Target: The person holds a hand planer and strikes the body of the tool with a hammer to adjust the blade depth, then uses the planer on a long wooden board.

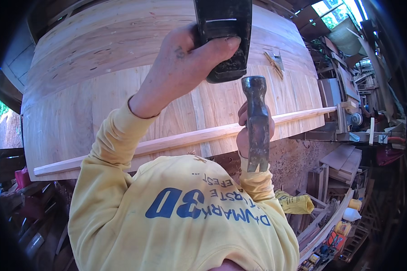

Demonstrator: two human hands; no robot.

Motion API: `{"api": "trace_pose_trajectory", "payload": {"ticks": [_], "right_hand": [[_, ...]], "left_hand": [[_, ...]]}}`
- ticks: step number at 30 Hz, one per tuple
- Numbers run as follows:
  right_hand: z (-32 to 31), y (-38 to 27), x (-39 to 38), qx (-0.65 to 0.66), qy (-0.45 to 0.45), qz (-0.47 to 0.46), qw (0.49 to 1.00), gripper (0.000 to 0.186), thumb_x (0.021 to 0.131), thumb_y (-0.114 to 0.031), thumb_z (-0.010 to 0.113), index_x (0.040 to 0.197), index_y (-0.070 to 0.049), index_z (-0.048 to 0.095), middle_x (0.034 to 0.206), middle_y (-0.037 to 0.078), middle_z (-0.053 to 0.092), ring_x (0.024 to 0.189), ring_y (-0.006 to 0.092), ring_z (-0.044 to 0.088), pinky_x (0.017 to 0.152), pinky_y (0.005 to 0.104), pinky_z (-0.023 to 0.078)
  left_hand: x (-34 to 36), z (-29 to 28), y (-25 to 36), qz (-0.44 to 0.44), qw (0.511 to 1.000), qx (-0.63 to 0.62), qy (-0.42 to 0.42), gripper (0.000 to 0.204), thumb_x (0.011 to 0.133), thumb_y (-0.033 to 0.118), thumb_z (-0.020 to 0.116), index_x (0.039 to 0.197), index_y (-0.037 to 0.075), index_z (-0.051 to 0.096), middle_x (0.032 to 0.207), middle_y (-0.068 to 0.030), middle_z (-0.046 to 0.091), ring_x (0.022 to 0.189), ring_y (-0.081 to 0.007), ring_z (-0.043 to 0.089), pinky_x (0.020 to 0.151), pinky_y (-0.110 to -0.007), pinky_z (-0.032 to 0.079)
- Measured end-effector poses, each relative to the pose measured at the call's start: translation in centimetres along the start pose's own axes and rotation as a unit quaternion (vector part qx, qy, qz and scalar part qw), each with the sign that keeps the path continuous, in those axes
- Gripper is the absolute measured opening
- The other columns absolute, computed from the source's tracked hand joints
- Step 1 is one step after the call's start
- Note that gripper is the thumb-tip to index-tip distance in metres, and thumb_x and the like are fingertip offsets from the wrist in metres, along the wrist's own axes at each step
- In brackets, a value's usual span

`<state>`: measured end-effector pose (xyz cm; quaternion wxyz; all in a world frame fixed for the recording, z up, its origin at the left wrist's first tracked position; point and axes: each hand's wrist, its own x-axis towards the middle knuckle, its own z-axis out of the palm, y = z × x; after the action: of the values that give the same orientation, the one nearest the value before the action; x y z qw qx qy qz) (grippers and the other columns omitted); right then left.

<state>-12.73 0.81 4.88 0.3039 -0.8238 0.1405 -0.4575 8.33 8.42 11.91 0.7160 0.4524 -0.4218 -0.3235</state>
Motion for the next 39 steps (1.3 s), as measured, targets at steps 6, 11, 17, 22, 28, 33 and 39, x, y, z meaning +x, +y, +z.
{"api": "trace_pose_trajectory", "payload": {"ticks": [6,11,17,22,28,33,39], "right_hand": [[-1.3,1.6,-1.2,0.003,-0.033,0.03,0.999,0.074,0.102,-0.072,0.034,0.086,-0.003,0.056,0.079,0.014,0.055,0.067,0.0265,0.054,0.06,0.0368,0.04],[-0.3,0.5,-0.4,0.02,-0.019,0.011,1.0,0.071,0.102,-0.07,0.035,0.084,-0.004,0.053,0.073,0.011,0.055,0.063,0.0257,0.052,0.058,0.0373,0.039],[0.1,0.1,0.0,-0.001,-0.009,0.007,1.0,0.068,0.103,-0.069,0.036,0.083,-0.005,0.052,0.069,0.009,0.054,0.06,0.0255,0.051,0.058,0.0374,0.038],[-0.6,0.9,-0.9,0.008,-0.018,0.021,1.0,0.071,0.102,-0.07,0.035,0.084,-0.004,0.054,0.073,0.011,0.056,0.063,0.0259,0.053,0.059,0.0369,0.04],[-1.1,2.7,-3.3,0.124,0.051,0.173,0.976,0.066,0.101,-0.066,0.045,0.081,-0.004,0.054,0.083,0.01,0.058,0.067,0.0187,0.053,0.061,0.0304,0.04],[-0.4,1.1,-3.5,0.165,0.087,0.21,0.96,0.079,0.09,-0.087,0.037,0.08,-0.009,0.046,0.061,0.003,0.043,0.055,0.0146,0.042,0.05,0.0269,0.032],[0.2,2.1,-6.2,0.047,0.156,0.279,0.946,0.083,0.09,-0.087,0.043,0.076,-0.004,0.047,0.077,0.003,0.045,0.087,0.0161,0.052,0.078,0.0267,0.041]], "left_hand": [[-0.3,0.1,0.3,0.032,0.999,0.008,-0.011,0.027,0.096,0.026,0.071,0.108,0.001,0.07,0.092,-0.001,0.071,0.083,-0.0067,0.064,0.072,-0.026,0.054],[-0.5,0.1,1.0,0.022,1.0,0.001,-0.009,0.026,0.097,0.025,0.07,0.107,0.001,0.07,0.09,0.0003,0.07,0.081,-0.0054,0.061,0.072,-0.025,0.052],[-0.4,-0.3,1.7,0.005,1.0,0.005,-0.018,0.025,0.097,0.024,0.07,0.107,0.0,0.07,0.09,0.0003,0.069,0.082,-0.005,0.06,0.071,-0.025,0.051],[-0.6,-0.4,1.1,0.022,0.999,0.014,-0.023,0.026,0.097,0.024,0.071,0.107,0.0,0.069,0.091,0.0004,0.069,0.083,-0.0059,0.06,0.073,-0.026,0.052],[-0.9,-2.3,-3.8,0.15,0.974,0.171,-0.003,0.028,0.093,0.015,0.076,0.115,0.0,0.067,0.107,-0.0043,0.071,0.096,-0.0115,0.064,0.087,-0.029,0.053],[-1.4,-2.0,-7.2,0.205,0.978,0.04,-0.013,0.072,0.086,0.013,0.085,0.148,0.004,0.051,0.131,-0.0102,0.068,0.114,-0.0182,0.066,0.1,-0.032,0.052],[-1.8,-2.0,-7.2,0.207,0.976,0.069,-0.021,0.117,0.077,0.011,0.091,0.166,0.013,0.015,0.131,-0.0118,0.068,0.111,-0.0194,0.069,0.103,-0.034,0.051]]}}
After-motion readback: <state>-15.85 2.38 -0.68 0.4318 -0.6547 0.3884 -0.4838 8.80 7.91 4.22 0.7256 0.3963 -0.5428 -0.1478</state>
